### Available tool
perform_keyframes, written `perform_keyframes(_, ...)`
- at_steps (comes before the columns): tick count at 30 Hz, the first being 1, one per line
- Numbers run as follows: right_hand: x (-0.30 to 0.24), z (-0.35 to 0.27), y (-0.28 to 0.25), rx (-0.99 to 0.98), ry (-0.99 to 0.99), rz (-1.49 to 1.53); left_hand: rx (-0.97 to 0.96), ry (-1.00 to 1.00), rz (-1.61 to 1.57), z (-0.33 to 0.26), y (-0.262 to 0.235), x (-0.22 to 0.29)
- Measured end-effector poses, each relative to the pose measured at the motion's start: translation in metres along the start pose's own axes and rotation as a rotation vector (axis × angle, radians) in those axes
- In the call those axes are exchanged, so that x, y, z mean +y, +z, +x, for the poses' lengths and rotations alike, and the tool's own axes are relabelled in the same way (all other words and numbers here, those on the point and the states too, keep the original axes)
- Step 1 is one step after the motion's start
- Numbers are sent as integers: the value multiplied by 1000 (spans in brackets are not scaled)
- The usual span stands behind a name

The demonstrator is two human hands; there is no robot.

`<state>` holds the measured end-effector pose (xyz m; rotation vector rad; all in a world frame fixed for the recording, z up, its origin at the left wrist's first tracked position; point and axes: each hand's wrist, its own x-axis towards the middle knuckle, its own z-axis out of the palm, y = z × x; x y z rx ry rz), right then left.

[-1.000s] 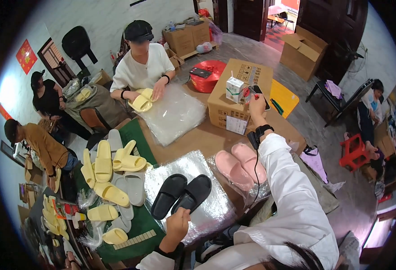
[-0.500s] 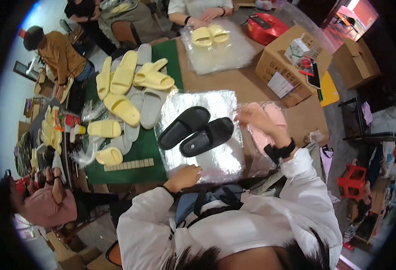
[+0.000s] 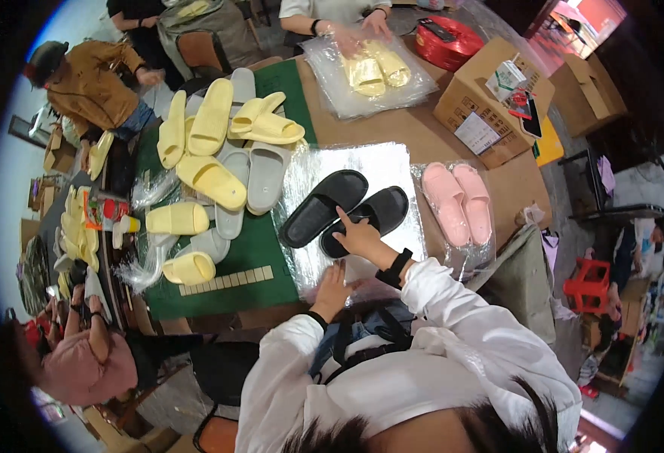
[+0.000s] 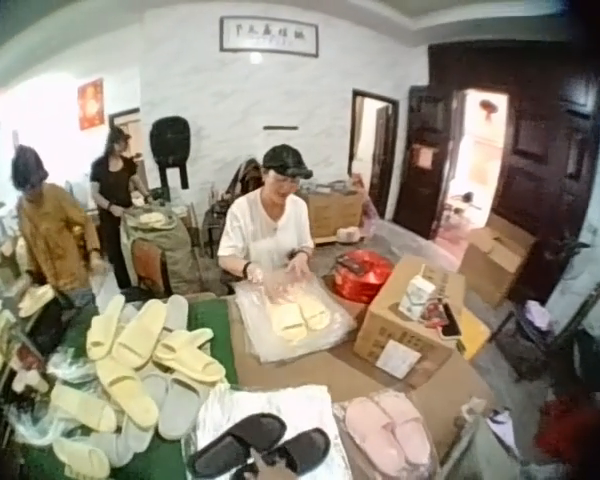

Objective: Packing various colored foam slippers into plastic bags.

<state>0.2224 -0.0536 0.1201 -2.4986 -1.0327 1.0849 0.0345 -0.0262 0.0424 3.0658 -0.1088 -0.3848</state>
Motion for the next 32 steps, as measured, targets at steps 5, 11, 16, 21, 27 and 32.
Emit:
perform_keyframes(5,-13,28,17,190,171,-89,-97,136,-16,10,2,-4)
perform_keyframes(11,-28,46,21,276,451,33,-281,237,16,17,8,-22)
perform_keyframes(16,-9,31,20,589,321,-68,-363,118,-346,24,-14,-29)
perform_keyframes(21,1,-32,13,757,111,17,-106,304,86,2,21,-38)
perform_keyframes(27,59,-72,49,565,88,-2,-105,346,-76,-8,14,-41)
perform_keyframes(32,52,-44,69,301,247,105,-72,324,-144,-8,13,-47)
